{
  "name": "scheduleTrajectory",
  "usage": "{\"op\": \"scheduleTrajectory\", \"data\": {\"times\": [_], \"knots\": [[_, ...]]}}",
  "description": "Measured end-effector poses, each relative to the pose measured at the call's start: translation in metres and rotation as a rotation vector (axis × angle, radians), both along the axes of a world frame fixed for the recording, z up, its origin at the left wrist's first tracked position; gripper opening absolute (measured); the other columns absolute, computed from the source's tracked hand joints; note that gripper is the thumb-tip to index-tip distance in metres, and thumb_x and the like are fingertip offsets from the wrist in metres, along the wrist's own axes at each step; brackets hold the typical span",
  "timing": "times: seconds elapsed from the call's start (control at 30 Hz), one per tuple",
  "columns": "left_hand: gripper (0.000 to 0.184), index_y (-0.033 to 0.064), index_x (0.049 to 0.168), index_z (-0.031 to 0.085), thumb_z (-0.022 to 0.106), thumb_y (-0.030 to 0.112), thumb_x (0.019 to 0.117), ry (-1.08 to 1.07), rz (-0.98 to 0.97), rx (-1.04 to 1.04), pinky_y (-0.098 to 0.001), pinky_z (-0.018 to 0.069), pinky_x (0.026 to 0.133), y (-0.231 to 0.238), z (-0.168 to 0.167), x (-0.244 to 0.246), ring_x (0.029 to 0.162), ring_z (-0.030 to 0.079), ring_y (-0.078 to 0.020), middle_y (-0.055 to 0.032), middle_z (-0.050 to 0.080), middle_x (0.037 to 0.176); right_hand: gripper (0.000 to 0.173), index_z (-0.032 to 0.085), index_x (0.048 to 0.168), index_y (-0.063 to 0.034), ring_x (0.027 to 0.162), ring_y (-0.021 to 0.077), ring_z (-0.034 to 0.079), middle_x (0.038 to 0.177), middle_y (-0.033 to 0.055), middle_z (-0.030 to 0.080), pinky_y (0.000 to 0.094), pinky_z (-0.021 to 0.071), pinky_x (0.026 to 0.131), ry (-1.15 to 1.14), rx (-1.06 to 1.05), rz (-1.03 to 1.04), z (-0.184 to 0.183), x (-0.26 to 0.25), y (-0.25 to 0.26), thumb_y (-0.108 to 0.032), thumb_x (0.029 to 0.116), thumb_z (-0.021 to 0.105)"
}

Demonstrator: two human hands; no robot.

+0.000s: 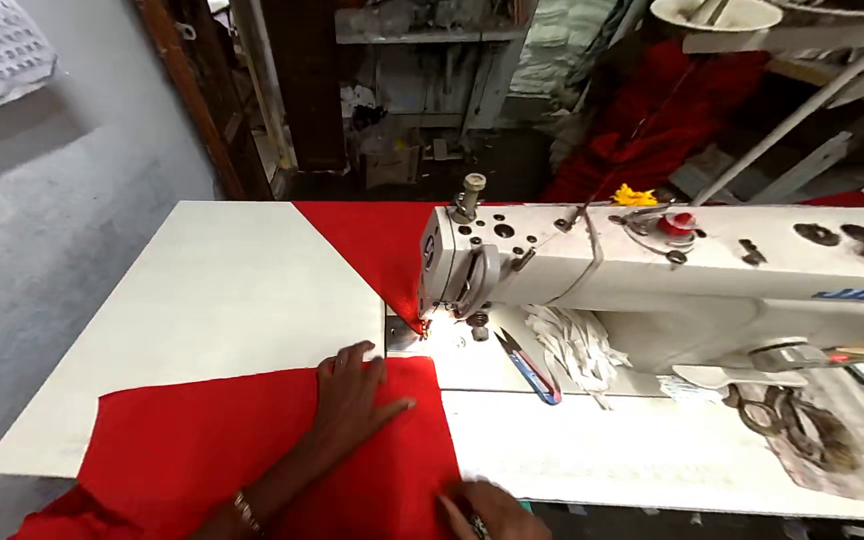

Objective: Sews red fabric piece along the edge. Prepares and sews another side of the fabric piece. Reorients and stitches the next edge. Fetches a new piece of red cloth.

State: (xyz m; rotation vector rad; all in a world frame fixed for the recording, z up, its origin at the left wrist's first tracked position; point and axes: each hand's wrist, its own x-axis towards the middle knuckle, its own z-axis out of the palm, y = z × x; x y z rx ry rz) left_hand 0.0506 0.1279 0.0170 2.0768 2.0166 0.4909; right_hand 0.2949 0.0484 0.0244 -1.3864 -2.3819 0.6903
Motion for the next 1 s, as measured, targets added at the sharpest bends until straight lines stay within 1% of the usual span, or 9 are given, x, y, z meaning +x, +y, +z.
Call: {"op": "scheduleTrajectory", "data": {"times": [0.1, 0.23, 0.3, 0.4, 0.47, 0.67, 0.77, 0.87, 1.0], "knots": [[0.066, 0.0075, 0.117, 0.067, 0.074, 0.063, 0.0830, -0.001, 0.068, -0.130, -0.0574, 0.0410, 0.095, 0.038, 0.016, 0.017, 0.102, 0.064, -0.0312, -0.0111, 0.070, 0.103, 0.046, 0.067, 0.136, -0.0096, 0.133, 0.0314, 0.059, 0.142, 0.0141, 0.062, 0.0492, 0.0476, 0.110, 0.060, 0.275, 0.037, -0.031, -0.031, 0.033, -0.040, 0.1044, 0.053], [0.038, 0.0072, 0.104, 0.077, 0.068, 0.043, 0.0958, -0.261, -0.049, -0.079, -0.0609, 0.0338, 0.098, 0.050, 0.000, 0.022, 0.108, 0.058, -0.0327, -0.0109, 0.067, 0.108, 0.027, 0.079, 0.106, -0.0056, 0.107, 0.0320, 0.071, 0.114, 0.0140, 0.073, 0.0476, 0.0582, 0.091, 0.226, 0.343, -0.172, -0.033, -0.045, 0.076, -0.022, 0.1008, 0.057], [0.032, 0.0101, 0.102, 0.077, 0.065, 0.039, 0.0983, -0.390, -0.074, 0.049, -0.0593, 0.0337, 0.096, 0.047, -0.013, 0.022, 0.102, 0.061, -0.0245, -0.0044, 0.070, 0.101, 0.028, 0.074, 0.117, 0.0003, 0.092, 0.0262, 0.072, 0.106, 0.0141, 0.072, 0.0415, 0.0605, 0.082, 0.383, 0.178, -0.298, -0.030, -0.051, 0.098, -0.018, 0.0979, 0.064], [0.022, 0.0151, 0.103, 0.075, 0.065, 0.035, 0.0993, -0.616, -0.062, 0.075, -0.0541, 0.0365, 0.103, 0.048, -0.017, 0.018, 0.095, 0.066, -0.0071, 0.0064, 0.073, 0.093, 0.028, 0.076, 0.119, -0.0062, 0.075, 0.0082, 0.066, 0.092, 0.0049, 0.071, 0.0241, 0.0564, 0.069, 0.735, -0.106, -0.407, -0.035, -0.063, 0.114, -0.017, 0.0942, 0.069], [0.018, 0.0170, 0.099, 0.077, 0.069, 0.033, 0.0962, -0.726, -0.024, 0.061, -0.0518, 0.0394, 0.103, 0.049, -0.017, 0.018, 0.092, 0.067, -0.0053, 0.0090, 0.074, 0.090, 0.025, 0.078, 0.116, -0.0083, 0.077, 0.0056, 0.064, 0.092, 0.0031, 0.069, 0.0210, 0.0550, 0.069, 0.780, -0.003, -0.438, -0.039, -0.074, 0.110, -0.014, 0.0935, 0.067], [0.014, 0.0170, 0.092, 0.080, 0.070, 0.026, 0.0933, -0.829, 0.017, 0.029, -0.0441, 0.0443, 0.094, 0.047, -0.011, 0.020, 0.085, 0.067, -0.0044, 0.0093, 0.075, 0.084, 0.028, 0.078, 0.111, -0.0012, 0.081, 0.0203, 0.062, 0.092, 0.0104, 0.063, 0.0299, 0.0556, 0.070, 0.396, 0.410, -0.387, -0.038, -0.089, 0.100, -0.008, 0.0905, 0.061], [0.011, 0.0125, 0.093, 0.078, 0.071, 0.020, 0.0948, -0.898, -0.003, 0.034, -0.0296, 0.0546, 0.081, 0.048, -0.009, 0.018, 0.082, 0.069, -0.0051, 0.0052, 0.075, 0.085, 0.023, 0.081, 0.098, -0.0070, 0.080, 0.0087, 0.064, 0.092, 0.0039, 0.067, 0.0246, 0.0559, 0.070, 0.637, 0.105, -0.427, -0.029, -0.079, 0.108, -0.020, 0.0980, 0.062], [0.010, 0.0101, 0.099, 0.077, 0.070, 0.017, 0.0963, -0.943, -0.024, 0.034, -0.0276, 0.0567, 0.082, 0.047, -0.010, 0.018, 0.086, 0.070, -0.0063, 0.0027, 0.076, 0.090, 0.020, 0.082, 0.097, -0.0094, 0.085, 0.0083, 0.070, 0.095, 0.0023, 0.076, 0.0284, 0.0579, 0.076, 0.831, -0.372, -0.406, -0.021, -0.063, 0.123, -0.022, 0.0988, 0.066], [0.022, 0.0084, 0.115, 0.072, 0.073, 0.011, 0.0923, -0.932, 0.017, 0.047, -0.0291, 0.0571, 0.077, 0.050, -0.014, 0.018, 0.079, 0.070, -0.0081, 0.0022, 0.075, 0.086, 0.017, 0.082, 0.101, -0.0053, 0.065, 0.0119, 0.064, 0.078, 0.0045, 0.065, 0.0270, 0.0568, 0.060, 0.483, 0.285, -0.390, -0.026, -0.083, 0.113, -0.009, 0.0910, 0.069]]}}
